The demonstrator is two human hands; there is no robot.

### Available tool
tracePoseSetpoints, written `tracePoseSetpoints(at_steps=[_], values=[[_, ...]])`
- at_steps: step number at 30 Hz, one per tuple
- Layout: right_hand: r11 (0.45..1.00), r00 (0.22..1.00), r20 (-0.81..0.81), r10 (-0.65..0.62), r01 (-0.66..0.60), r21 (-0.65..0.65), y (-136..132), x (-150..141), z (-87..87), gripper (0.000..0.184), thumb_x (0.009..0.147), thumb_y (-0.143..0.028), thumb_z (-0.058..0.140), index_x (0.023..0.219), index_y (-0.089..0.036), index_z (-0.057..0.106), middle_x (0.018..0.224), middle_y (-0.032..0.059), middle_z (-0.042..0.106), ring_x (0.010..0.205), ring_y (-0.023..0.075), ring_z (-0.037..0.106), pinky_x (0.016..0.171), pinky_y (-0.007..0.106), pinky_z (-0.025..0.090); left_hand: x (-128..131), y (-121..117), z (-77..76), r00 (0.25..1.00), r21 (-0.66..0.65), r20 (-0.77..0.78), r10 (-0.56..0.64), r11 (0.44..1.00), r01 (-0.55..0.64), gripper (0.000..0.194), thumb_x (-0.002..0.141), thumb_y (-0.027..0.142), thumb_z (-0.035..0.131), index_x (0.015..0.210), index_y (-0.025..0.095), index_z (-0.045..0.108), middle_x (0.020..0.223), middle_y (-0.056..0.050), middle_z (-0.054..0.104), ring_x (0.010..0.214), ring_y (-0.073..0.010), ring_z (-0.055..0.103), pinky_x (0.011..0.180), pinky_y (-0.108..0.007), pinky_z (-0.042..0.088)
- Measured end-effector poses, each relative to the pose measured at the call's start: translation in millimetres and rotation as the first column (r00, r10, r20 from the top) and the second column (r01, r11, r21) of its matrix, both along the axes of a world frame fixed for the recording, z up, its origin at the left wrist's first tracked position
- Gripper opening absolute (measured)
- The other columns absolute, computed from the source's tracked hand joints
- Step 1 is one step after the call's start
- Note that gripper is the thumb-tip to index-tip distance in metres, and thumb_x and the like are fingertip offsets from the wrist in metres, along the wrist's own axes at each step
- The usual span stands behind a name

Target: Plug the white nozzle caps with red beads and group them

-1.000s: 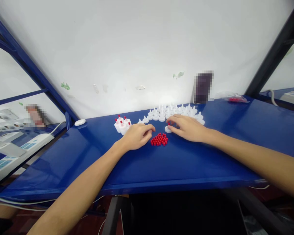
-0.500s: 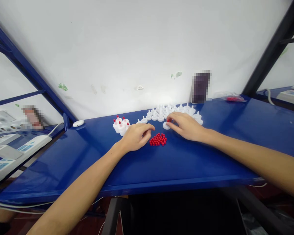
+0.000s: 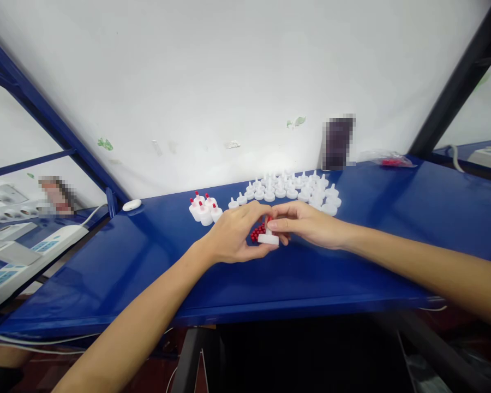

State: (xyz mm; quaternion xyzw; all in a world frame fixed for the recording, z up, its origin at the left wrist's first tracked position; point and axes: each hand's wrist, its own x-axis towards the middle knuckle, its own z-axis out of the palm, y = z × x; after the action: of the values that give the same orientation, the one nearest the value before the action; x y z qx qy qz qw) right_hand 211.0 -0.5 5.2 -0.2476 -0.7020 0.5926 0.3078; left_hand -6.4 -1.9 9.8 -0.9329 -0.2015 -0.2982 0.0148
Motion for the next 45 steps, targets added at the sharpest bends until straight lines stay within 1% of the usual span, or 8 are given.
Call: tracePoseSetpoints(at_steps=[6, 13, 19, 24, 31, 36, 41, 45], values=[[0.997, 0.997, -0.002, 0.075, -0.075, -0.012, -5.3, -3.4, 1.1, 0.03, 0.085, -0.043, 0.076, 0.083, -0.014, 0.07, 0.071, -0.001, 0.065, 0.059, 0.0091, 0.056, 0.059, 0.026, 0.043, 5.4, -8.5, 9.8, 0.988, 0.232, -0.12, 0.094, 0.97, -0.064, 0.036, 0.086, 0.056, 0.055, 0.09, 0.02, 0.049, 0.079, -0.002, 0.057, 0.065, -0.0159, 0.051, 0.057, -0.03, 0.041], [0.997, 0.997, 0.007, 0.08, -0.08, -0.008, -5.8, -4.6, -2.6, 0.025, 0.086, -0.039, 0.075, 0.088, -0.014, 0.072, 0.069, -0.0025, 0.063, 0.057, 0.0085, 0.054, 0.06, 0.025, 0.042, 6.1, -9.8, 10.9, 0.968, 0.29, -0.213, 0.129, 0.955, -0.064, 0.027, 0.078, 0.045, 0.048, 0.089, 0.02, 0.05, 0.077, -0.003, 0.056, 0.063, -0.0179, 0.048, 0.056, -0.033, 0.041], [0.996, 0.997, -0.05, 0.054, -0.057, -0.068, -4.0, -3.9, -7.0, 0.018, 0.088, -0.03, 0.066, 0.081, -0.014, 0.069, 0.067, -0.0009, 0.062, 0.056, 0.0093, 0.056, 0.057, 0.025, 0.039, 2.0, -5.4, 9.9, 0.954, 0.339, -0.206, 0.219, 0.93, -0.14, 0.028, 0.082, 0.046, 0.048, 0.09, 0.019, 0.051, 0.08, -0.004, 0.057, 0.064, -0.0181, 0.05, 0.057, -0.032, 0.04], [0.991, 0.997, -0.068, 0.046, -0.054, -0.121, -3.7, -4.3, -6.7, 0.015, 0.084, -0.026, 0.063, 0.084, -0.013, 0.07, 0.071, 0.0011, 0.065, 0.055, 0.0104, 0.058, 0.055, 0.026, 0.039, -1.7, -2.2, 7.7, 0.946, 0.303, -0.222, 0.237, 0.939, -0.164, 0.028, 0.083, 0.045, 0.048, 0.092, 0.018, 0.053, 0.083, -0.005, 0.059, 0.066, -0.0182, 0.052, 0.059, -0.031, 0.04], [0.989, 0.994, -0.067, 0.088, -0.095, -0.114, -4.9, -4.5, -5.4, 0.018, 0.082, -0.027, 0.064, 0.089, -0.012, 0.073, 0.072, 0.0012, 0.066, 0.056, 0.0102, 0.058, 0.056, 0.026, 0.041, -0.7, -1.4, 7.6, 0.976, 0.229, -0.181, 0.121, 0.97, -0.078, 0.017, 0.076, 0.035, 0.042, 0.082, 0.02, 0.047, 0.073, -0.003, 0.053, 0.061, -0.0179, 0.045, 0.055, -0.032, 0.038], [0.995, 0.996, -0.067, 0.055, -0.061, -0.085, -2.9, -3.4, -7.6, 0.019, 0.083, -0.027, 0.065, 0.094, -0.013, 0.074, 0.069, 0.0005, 0.066, 0.055, 0.0101, 0.057, 0.056, 0.025, 0.041, -3.5, 0.2, 8.4, 0.989, 0.185, -0.127, 0.078, 0.981, -0.054, 0.011, 0.067, 0.032, 0.041, 0.073, 0.023, 0.04, 0.064, 0.0, 0.046, 0.055, -0.0164, 0.04, 0.052, -0.031, 0.035], [0.999, 0.993, -0.12, -0.02, 0.015, -0.041, 0.4, -1.0, -11.3, 0.016, 0.087, -0.024, 0.063, 0.095, -0.016, 0.073, 0.064, -0.0007, 0.063, 0.056, 0.0111, 0.056, 0.054, 0.025, 0.041, -7.0, 1.9, 5.5, 0.992, 0.118, -0.126, 0.007, 0.993, 0.008, 0.019, 0.061, 0.034, 0.042, 0.065, 0.025, 0.027, 0.053, 0.004, 0.038, 0.047, -0.0133, 0.032, 0.046, -0.03, 0.026], [0.999, 0.988, -0.148, -0.049, 0.046, -0.019, 2.0, -0.5, -12.5, 0.015, 0.089, -0.024, 0.062, 0.098, -0.017, 0.071, 0.061, -0.0023, 0.061, 0.055, 0.0111, 0.054, 0.054, 0.026, 0.041, -5.9, 1.9, 3.5, 0.988, 0.044, -0.15, -0.02, 0.999, 0.027, 0.024, 0.062, 0.035, 0.043, 0.064, 0.025, 0.022, 0.051, 0.005, 0.037, 0.044, -0.0113, 0.028, 0.044, -0.029, 0.025]])
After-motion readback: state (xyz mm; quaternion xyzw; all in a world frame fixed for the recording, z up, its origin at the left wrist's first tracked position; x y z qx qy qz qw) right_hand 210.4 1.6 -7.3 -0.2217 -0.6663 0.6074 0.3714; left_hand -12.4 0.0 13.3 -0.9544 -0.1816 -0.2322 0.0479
